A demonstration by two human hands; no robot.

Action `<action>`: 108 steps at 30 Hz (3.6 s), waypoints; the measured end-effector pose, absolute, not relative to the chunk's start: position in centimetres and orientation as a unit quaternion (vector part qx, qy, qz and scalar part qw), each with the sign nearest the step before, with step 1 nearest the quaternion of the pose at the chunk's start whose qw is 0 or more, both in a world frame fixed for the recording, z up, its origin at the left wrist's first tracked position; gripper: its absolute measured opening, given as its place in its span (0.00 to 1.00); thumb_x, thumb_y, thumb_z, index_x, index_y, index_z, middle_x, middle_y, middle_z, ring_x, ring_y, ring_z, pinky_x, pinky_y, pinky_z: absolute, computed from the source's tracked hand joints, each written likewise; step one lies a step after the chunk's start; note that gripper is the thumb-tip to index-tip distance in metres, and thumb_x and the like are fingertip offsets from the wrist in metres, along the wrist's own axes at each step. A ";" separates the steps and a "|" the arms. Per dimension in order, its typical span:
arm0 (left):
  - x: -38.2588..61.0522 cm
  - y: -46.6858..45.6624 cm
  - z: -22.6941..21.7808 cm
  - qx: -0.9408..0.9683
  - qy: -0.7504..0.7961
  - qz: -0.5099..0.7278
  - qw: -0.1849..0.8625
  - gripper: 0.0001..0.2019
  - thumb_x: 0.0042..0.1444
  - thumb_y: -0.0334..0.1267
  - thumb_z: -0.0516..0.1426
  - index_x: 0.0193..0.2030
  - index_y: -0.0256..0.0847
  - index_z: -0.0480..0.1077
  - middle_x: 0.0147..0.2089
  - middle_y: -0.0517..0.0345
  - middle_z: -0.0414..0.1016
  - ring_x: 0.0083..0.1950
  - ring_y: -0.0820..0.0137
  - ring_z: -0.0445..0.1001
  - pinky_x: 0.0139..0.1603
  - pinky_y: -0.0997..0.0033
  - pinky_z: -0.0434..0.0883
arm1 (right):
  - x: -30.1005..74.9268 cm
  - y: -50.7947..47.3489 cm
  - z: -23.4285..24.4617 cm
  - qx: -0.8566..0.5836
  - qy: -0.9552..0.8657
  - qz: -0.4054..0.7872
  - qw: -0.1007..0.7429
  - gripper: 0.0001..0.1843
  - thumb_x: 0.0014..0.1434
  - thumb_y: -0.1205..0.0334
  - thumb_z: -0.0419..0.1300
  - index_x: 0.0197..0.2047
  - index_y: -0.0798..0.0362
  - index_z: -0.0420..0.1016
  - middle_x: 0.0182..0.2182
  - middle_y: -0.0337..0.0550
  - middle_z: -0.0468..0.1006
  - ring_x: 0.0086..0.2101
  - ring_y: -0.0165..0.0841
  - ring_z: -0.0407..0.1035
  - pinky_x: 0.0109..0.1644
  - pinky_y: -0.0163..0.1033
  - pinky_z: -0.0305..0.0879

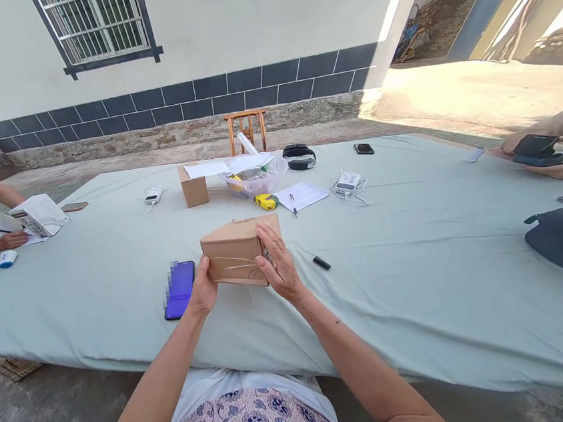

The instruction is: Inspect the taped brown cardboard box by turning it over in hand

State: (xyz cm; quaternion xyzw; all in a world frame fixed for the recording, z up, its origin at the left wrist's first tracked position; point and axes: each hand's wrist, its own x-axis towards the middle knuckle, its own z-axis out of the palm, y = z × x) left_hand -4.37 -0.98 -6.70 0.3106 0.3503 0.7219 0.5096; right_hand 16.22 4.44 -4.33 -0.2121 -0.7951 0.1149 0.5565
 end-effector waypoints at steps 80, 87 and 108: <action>-1.6 -4.1 1.5 0.582 0.467 0.547 0.380 0.52 0.39 0.45 0.78 0.72 0.54 0.63 0.78 0.48 0.54 0.80 0.39 0.48 0.80 0.41 0.47 | 16.4 -1.2 -0.5 -0.513 -0.550 0.277 0.598 0.37 0.52 0.27 0.67 0.53 0.46 0.73 0.50 0.49 0.77 0.50 0.47 0.72 0.53 0.53 0.72; -1.8 -4.0 0.6 0.577 0.485 0.553 0.355 0.56 0.40 0.47 0.78 0.76 0.58 0.58 0.79 0.49 0.53 0.83 0.42 0.40 0.80 0.44 0.47 | 16.3 -0.7 -1.5 -0.469 -0.574 0.299 0.601 0.55 0.51 0.29 0.68 0.73 0.49 0.60 0.67 0.60 0.69 0.67 0.56 0.63 0.68 0.61 0.65; -1.9 -4.4 -0.6 0.590 0.528 0.552 0.262 0.63 0.36 0.59 0.77 0.77 0.56 0.49 0.81 0.42 0.46 0.81 0.42 0.48 0.77 0.38 0.56 | 16.9 -1.0 -1.6 -0.424 -0.554 0.383 0.606 0.35 0.66 0.37 0.59 0.69 0.47 0.68 0.62 0.55 0.78 0.61 0.48 0.74 0.63 0.57 0.71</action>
